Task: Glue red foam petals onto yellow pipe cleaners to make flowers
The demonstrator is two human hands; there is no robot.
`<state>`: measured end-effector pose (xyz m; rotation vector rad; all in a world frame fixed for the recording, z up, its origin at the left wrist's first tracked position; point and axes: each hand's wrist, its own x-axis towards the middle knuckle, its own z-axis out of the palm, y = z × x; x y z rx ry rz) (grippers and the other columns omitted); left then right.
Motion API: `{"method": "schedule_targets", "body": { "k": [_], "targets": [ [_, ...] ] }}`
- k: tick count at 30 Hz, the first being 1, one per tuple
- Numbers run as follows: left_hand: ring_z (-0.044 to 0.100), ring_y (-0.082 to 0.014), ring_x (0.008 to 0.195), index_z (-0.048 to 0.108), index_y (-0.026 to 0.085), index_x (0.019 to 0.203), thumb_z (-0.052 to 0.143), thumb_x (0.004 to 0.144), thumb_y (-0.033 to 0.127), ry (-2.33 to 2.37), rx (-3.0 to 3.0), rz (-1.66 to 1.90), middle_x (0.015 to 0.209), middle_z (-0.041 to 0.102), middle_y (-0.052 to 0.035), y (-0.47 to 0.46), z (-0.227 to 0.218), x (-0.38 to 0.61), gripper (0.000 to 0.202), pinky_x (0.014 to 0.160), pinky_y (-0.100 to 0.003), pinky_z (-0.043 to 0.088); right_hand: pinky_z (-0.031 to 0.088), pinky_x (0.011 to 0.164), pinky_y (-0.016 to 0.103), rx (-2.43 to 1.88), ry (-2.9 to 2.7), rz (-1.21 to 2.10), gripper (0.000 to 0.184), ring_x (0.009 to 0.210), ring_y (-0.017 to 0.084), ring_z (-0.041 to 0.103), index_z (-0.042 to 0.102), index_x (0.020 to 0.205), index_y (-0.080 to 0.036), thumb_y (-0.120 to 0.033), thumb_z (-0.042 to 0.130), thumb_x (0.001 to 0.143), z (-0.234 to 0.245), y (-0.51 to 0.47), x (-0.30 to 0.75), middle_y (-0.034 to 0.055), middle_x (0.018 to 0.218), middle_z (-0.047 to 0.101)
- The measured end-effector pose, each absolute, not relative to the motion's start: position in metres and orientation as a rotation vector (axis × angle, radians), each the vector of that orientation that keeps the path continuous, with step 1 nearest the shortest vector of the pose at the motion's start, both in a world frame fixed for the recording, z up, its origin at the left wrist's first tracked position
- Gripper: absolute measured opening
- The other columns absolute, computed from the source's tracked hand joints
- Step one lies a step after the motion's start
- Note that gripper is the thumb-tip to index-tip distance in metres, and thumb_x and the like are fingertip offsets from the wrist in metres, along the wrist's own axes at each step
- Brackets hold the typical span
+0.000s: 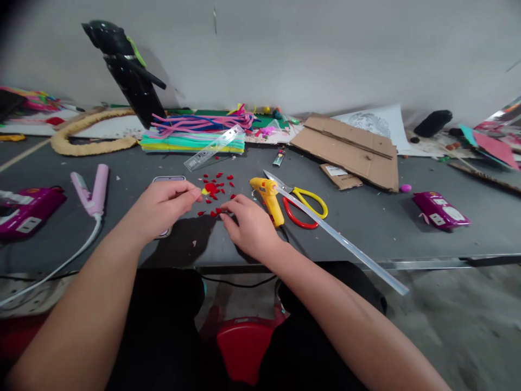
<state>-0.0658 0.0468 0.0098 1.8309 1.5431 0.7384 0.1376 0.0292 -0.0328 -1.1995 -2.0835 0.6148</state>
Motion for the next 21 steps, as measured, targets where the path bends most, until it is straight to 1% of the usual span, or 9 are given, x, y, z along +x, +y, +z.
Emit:
{"method": "schedule_targets", "body": {
  "k": [2, 5, 9, 12, 15, 18, 21],
  "targets": [
    [0.043, -0.0111, 0.054, 0.060, 0.018, 0.075, 0.050, 0.091, 0.039, 1.533, 1.831, 0.741, 0.059, 0.053, 0.0030, 0.047, 0.010, -0.066, 0.028, 0.052, -0.025, 0.031, 0.048, 0.082, 0.030, -1.231, -2.144, 0.554, 0.022, 0.093, 0.018, 0.062, 0.070, 0.108, -0.018, -0.024, 0.054, 0.095, -0.035, 0.033, 0.136, 0.0080, 0.105, 0.064],
    [0.048, -0.0118, 0.056, 0.055, 0.018, 0.072, 0.046, 0.094, 0.038, 1.501, 1.837, 0.736, 0.057, 0.054, 0.0023, 0.050, 0.008, -0.069, 0.031, 0.057, -0.026, 0.036, 0.047, 0.082, 0.030, -1.250, -2.201, 0.479, 0.023, 0.095, 0.019, 0.062, 0.071, 0.110, -0.020, -0.026, 0.054, 0.096, -0.038, 0.039, 0.133, 0.0076, 0.107, 0.064],
    [0.051, -0.0121, 0.055, 0.054, 0.019, 0.082, 0.043, 0.096, 0.038, 1.429, 1.754, 0.732, 0.064, 0.062, 0.0013, 0.054, 0.003, -0.070, 0.026, 0.057, -0.026, 0.039, 0.046, 0.081, 0.029, -1.262, -2.254, 0.429, 0.022, 0.096, 0.018, 0.062, 0.073, 0.108, -0.023, -0.028, 0.056, 0.096, -0.043, 0.044, 0.130, 0.0067, 0.107, 0.064],
    [0.052, -0.0118, 0.056, 0.051, 0.020, 0.083, 0.042, 0.097, 0.040, 1.411, 1.743, 0.731, 0.069, 0.064, 0.0007, 0.054, 0.003, -0.068, 0.026, 0.057, -0.026, 0.039, 0.045, 0.078, 0.029, -1.272, -2.281, 0.400, 0.020, 0.093, 0.018, 0.061, 0.075, 0.103, -0.023, -0.029, 0.057, 0.095, -0.046, 0.046, 0.128, 0.0057, 0.104, 0.064],
    [0.049, -0.0112, 0.055, 0.050, 0.020, 0.078, 0.042, 0.097, 0.039, 1.456, 1.795, 0.717, 0.069, 0.061, 0.0011, 0.052, 0.006, -0.066, 0.028, 0.056, -0.026, 0.037, 0.044, 0.076, 0.028, -1.276, -2.316, 0.349, 0.020, 0.092, 0.017, 0.061, 0.075, 0.099, -0.023, -0.030, 0.056, 0.096, -0.046, 0.046, 0.127, 0.0051, 0.102, 0.064],
    [0.044, -0.0112, 0.055, 0.047, 0.019, 0.071, 0.044, 0.096, 0.038, 1.513, 1.857, 0.710, 0.064, 0.053, 0.0023, 0.051, 0.007, -0.065, 0.032, 0.054, -0.026, 0.032, 0.043, 0.075, 0.029, -1.279, -2.373, 0.274, 0.023, 0.092, 0.018, 0.060, 0.072, 0.098, -0.020, -0.028, 0.050, 0.099, -0.044, 0.044, 0.127, 0.0064, 0.100, 0.064],
    [0.042, -0.0115, 0.056, 0.048, 0.020, 0.073, 0.044, 0.096, 0.040, 1.517, 1.852, 0.710, 0.064, 0.050, 0.0027, 0.051, 0.006, -0.066, 0.031, 0.054, -0.027, 0.031, 0.043, 0.074, 0.029, -1.315, -2.405, 0.215, 0.025, 0.093, 0.019, 0.060, 0.068, 0.098, -0.016, -0.026, 0.044, 0.101, -0.039, 0.042, 0.127, 0.0088, 0.101, 0.063]
  ]
}}
